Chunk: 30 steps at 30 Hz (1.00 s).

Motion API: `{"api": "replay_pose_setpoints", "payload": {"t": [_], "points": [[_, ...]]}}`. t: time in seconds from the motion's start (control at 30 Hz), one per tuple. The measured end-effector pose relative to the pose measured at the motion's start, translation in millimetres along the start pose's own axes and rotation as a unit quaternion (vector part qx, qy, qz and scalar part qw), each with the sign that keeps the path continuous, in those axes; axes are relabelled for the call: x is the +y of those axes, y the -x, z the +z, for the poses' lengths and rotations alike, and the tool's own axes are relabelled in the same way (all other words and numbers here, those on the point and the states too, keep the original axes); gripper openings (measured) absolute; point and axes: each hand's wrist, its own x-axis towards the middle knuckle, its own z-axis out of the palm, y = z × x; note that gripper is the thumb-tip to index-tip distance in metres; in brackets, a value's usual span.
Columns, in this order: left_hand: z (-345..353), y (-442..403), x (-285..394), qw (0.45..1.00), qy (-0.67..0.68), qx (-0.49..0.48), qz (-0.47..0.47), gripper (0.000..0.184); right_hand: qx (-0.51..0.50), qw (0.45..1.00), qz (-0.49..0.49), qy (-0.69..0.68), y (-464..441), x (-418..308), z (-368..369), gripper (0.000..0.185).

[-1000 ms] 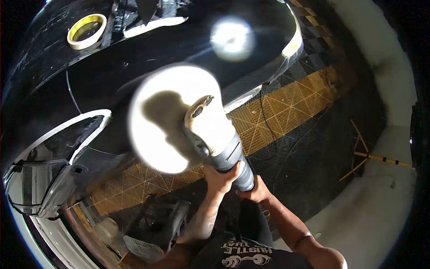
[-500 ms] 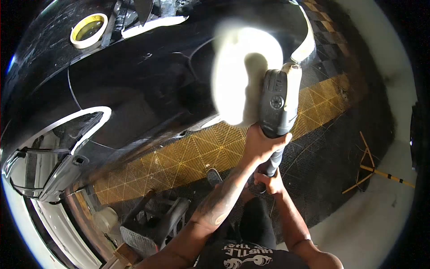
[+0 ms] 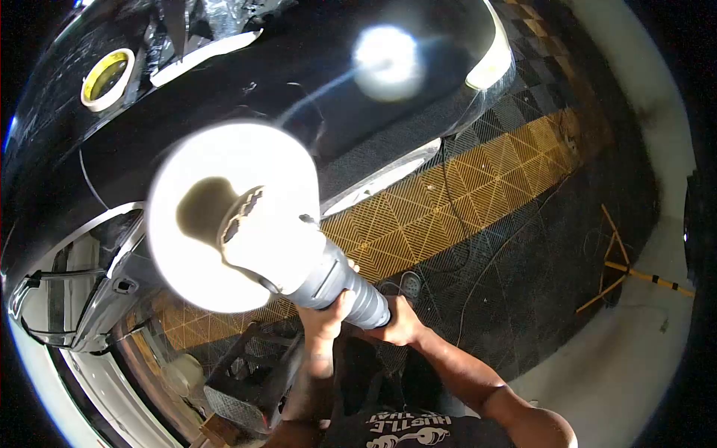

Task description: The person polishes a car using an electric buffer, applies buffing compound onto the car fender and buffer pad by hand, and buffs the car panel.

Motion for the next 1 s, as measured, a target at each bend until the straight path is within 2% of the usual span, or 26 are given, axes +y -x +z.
{"api": "replay_pose_setpoints", "payload": {"t": [0.17,0.27,0.33,0.43,0.5,0.53,0.57,0.63,0.67,0.73,0.77,0.9,0.93,0.97,1.0], "points": [[22.9,0.6,-16.3,0.999,0.02,0.022,-0.016,0.066,0.003,0.998,-0.028,-0.061,2.7,23.7,-21.5,0.047],[46.1,-11.1,-30.1,1.0,-0.016,-0.004,-0.011,0.063,0.026,0.996,0.0,-0.08,9.7,31.8,-41.6,0.043],[57.3,-18.7,-49.0,0.999,-0.048,-0.003,-0.01,0.062,0.048,0.994,-0.024,-0.1,9.6,42.7,-53.8,0.041],[82.0,-37.4,-59.7,0.997,-0.062,-0.034,-0.037,0.071,0.089,0.985,-0.058,-0.135,12.8,48.9,-69.8,0.035],[109.4,-50.9,-50.5,0.99,-0.119,-0.068,-0.013,0.058,0.1,0.978,0.025,-0.182,17.2,49.2,-84.3,0.032],[126.9,-58.7,-52.6,0.995,-0.082,-0.063,0.001,0.047,0.104,0.973,0.001,-0.208,11.6,62.0,-88.3,0.032],[135.6,-64.6,-58.8,0.992,-0.097,-0.08,0.017,0.045,0.116,0.962,0.011,-0.246,11.3,71.2,-91.5,0.035],[148.5,-77.6,-66.9,0.981,-0.126,-0.136,-0.049,0.051,0.168,0.95,-0.021,-0.263,2.5,91.7,-94.5,0.037],[156.0,-83.9,-73.7,0.98,-0.117,-0.147,-0.059,0.05,0.166,0.945,0.006,-0.283,1.4,91.5,-99.8,0.035],[166.5,-97.3,-81.0,0.973,-0.136,-0.174,-0.071,0.047,0.147,0.929,-0.058,-0.334,-7.8,99.2,-104.9,0.028],[176.1,-100.1,-76.1,0.981,-0.116,-0.156,-0.016,0.043,0.141,0.924,-0.076,-0.348,-13.2,104.7,-104.9,0.026],[160.5,-100.2,-83.4,0.97,-0.159,-0.178,-0.049,0.046,0.145,0.909,-0.052,-0.388,-15.8,97.6,-90.6,0.026],[155.6,-96.9,-79.0,0.964,-0.185,-0.18,-0.059,0.047,0.154,0.92,-0.034,-0.359,-15.1,100.5,-84.8,0.032],[151.8,-90.3,-72.5,0.973,-0.165,-0.154,-0.055,0.041,0.202,0.915,-0.036,-0.348,-17.3,101.9,-73.5,0.035],[141.0,-83.1,-73.0,0.973,-0.183,-0.136,-0.042,0.041,0.157,0.924,-0.038,-0.346,-16.4,100.7,-70.3,0.034]]}}
